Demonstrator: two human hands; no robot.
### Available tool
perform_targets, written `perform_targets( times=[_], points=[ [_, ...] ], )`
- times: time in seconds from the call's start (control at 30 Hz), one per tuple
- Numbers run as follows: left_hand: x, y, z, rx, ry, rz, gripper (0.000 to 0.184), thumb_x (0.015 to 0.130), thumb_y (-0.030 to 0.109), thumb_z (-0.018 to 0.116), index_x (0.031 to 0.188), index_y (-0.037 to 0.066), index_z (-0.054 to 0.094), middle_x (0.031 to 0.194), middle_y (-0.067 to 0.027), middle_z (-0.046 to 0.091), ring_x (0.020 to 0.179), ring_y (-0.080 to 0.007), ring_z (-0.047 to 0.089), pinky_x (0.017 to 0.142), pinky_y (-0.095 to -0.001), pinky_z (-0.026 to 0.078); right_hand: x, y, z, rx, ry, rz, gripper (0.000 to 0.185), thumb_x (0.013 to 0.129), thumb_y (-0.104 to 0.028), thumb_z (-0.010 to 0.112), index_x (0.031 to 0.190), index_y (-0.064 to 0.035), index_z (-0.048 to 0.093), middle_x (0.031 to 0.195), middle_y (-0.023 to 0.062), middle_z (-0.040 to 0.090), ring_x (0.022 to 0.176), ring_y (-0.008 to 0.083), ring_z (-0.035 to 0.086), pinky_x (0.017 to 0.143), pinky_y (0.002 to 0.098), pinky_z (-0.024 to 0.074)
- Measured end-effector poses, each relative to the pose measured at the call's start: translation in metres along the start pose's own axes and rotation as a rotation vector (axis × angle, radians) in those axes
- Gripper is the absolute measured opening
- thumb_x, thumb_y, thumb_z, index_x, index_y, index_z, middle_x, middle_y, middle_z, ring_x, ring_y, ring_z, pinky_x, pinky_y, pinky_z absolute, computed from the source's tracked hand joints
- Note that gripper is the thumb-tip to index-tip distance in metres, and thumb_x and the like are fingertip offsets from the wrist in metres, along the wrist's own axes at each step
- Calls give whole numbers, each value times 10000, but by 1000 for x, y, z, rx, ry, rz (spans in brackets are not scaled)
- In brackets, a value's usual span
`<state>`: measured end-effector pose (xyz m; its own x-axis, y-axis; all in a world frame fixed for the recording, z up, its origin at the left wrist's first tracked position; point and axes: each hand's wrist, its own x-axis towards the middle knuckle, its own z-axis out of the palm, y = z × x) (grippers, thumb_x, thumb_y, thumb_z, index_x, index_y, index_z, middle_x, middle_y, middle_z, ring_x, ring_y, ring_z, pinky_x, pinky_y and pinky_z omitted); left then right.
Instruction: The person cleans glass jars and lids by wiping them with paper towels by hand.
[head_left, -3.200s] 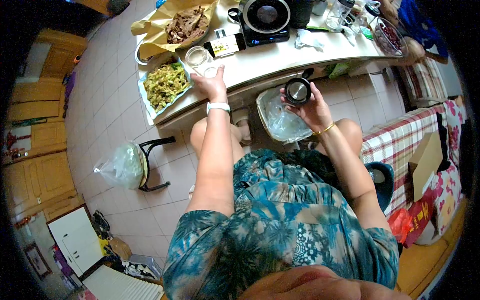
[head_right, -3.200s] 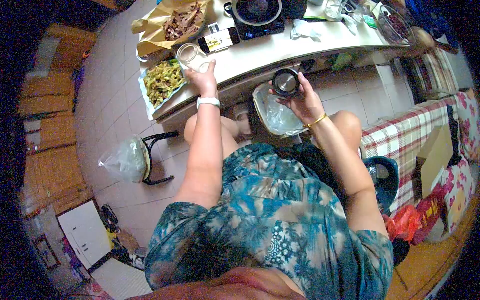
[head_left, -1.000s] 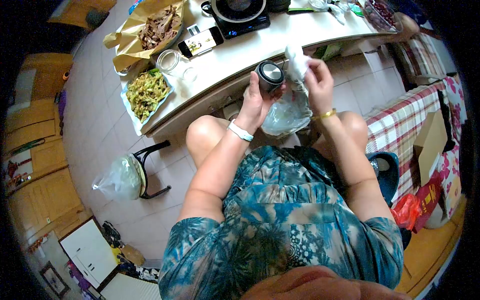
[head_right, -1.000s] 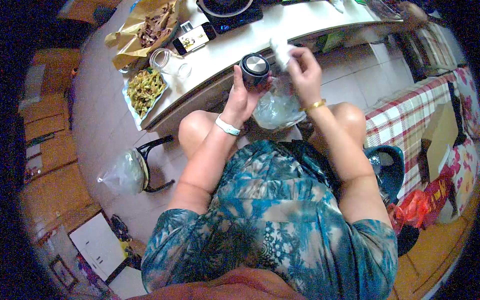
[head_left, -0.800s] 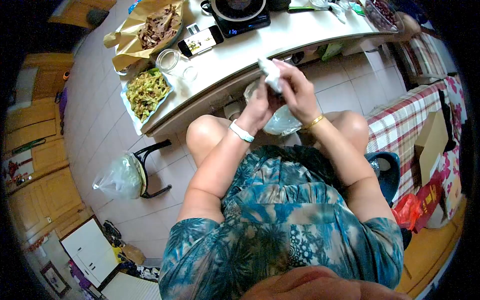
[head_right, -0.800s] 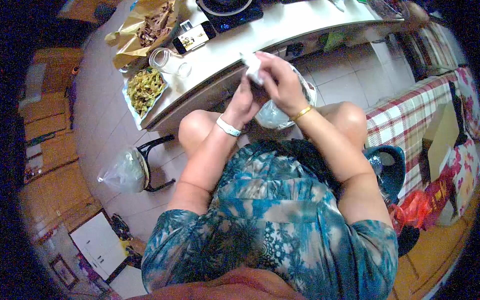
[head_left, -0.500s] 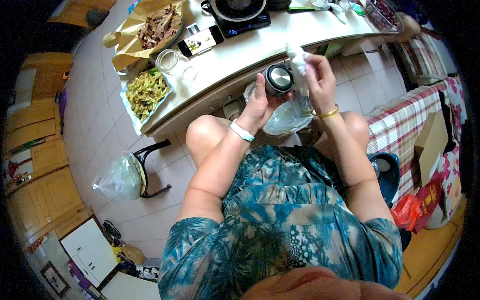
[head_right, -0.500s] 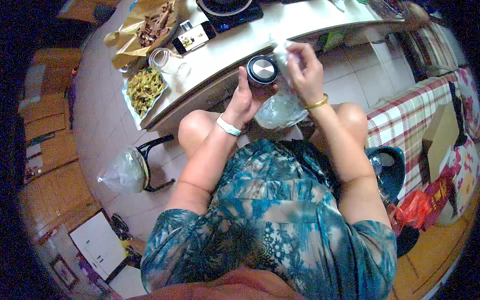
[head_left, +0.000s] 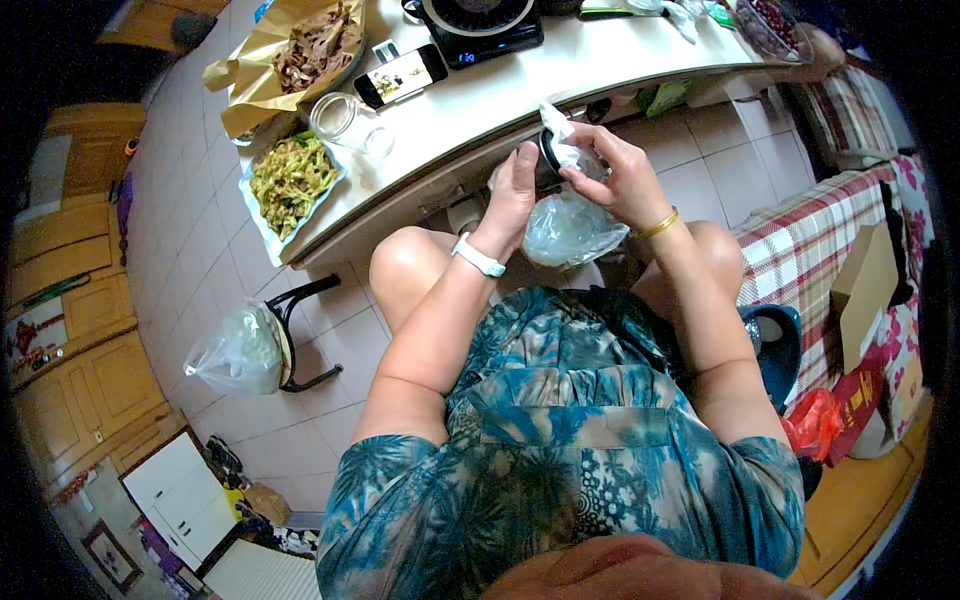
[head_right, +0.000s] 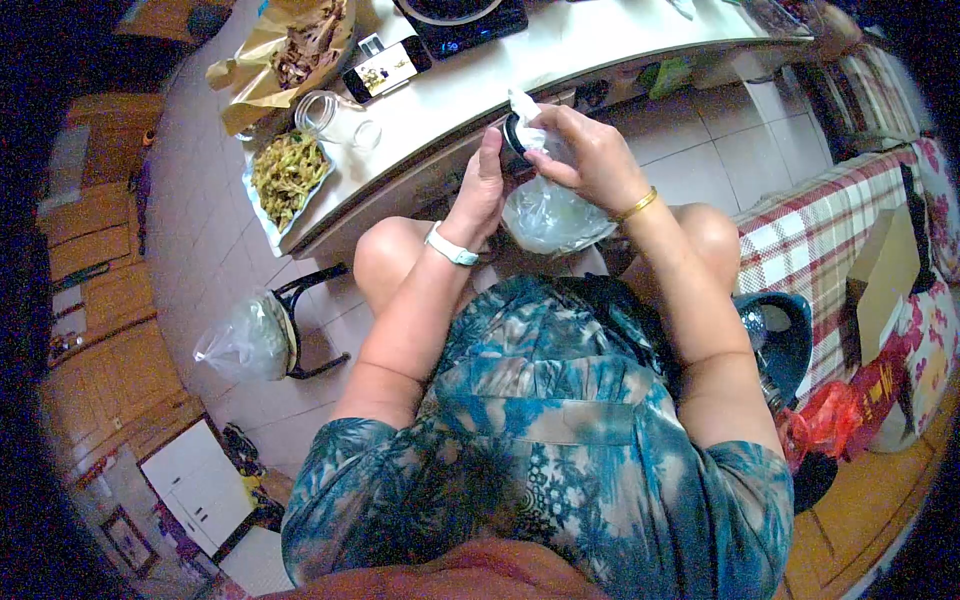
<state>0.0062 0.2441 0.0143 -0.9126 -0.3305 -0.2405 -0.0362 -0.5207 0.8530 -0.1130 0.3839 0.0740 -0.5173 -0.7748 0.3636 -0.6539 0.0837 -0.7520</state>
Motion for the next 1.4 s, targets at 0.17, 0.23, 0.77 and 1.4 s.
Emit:
perform_targets(
  times=[0.17,0.23,0.77,1.4],
  points=[
    [-2,1,-3,-49,-62,-95,732,942,714,468,1260,64,579,1128,-81,665,1013,-204,651,931,-395,540,-1,13,0,-80,187,151,184,942,-172,642,1064,-34,654,854,165,694,725,286,696,658,359,550],
    [-6,6,6,-93,-62,-144,743,948,724,435,1258,64,580,1120,-88,667,1004,-215,655,927,-403,544,5,22,-2,-47,255,156,158,960,-173,632,1016,-33,679,865,158,698,716,240,695,653,335,539],
    [-1,0,-4,12,-77,-69,649,938,641,560,1242,70,608,1083,-112,701,928,-255,675,869,-383,534,4,47,-18,33,426,371,226,858,-173,749,1017,-20,700,936,98,742,821,163,697,742,302,543],
    [-4,15,13,1103,276,479,737,660,197,871,1283,2,531,1196,-189,560,1120,-357,577,1009,-417,469,-9,7,-4,-123,213,98,282,783,-76,690,1059,-42,647,1064,147,661,983,333,663,869,400,542]
  ],
)
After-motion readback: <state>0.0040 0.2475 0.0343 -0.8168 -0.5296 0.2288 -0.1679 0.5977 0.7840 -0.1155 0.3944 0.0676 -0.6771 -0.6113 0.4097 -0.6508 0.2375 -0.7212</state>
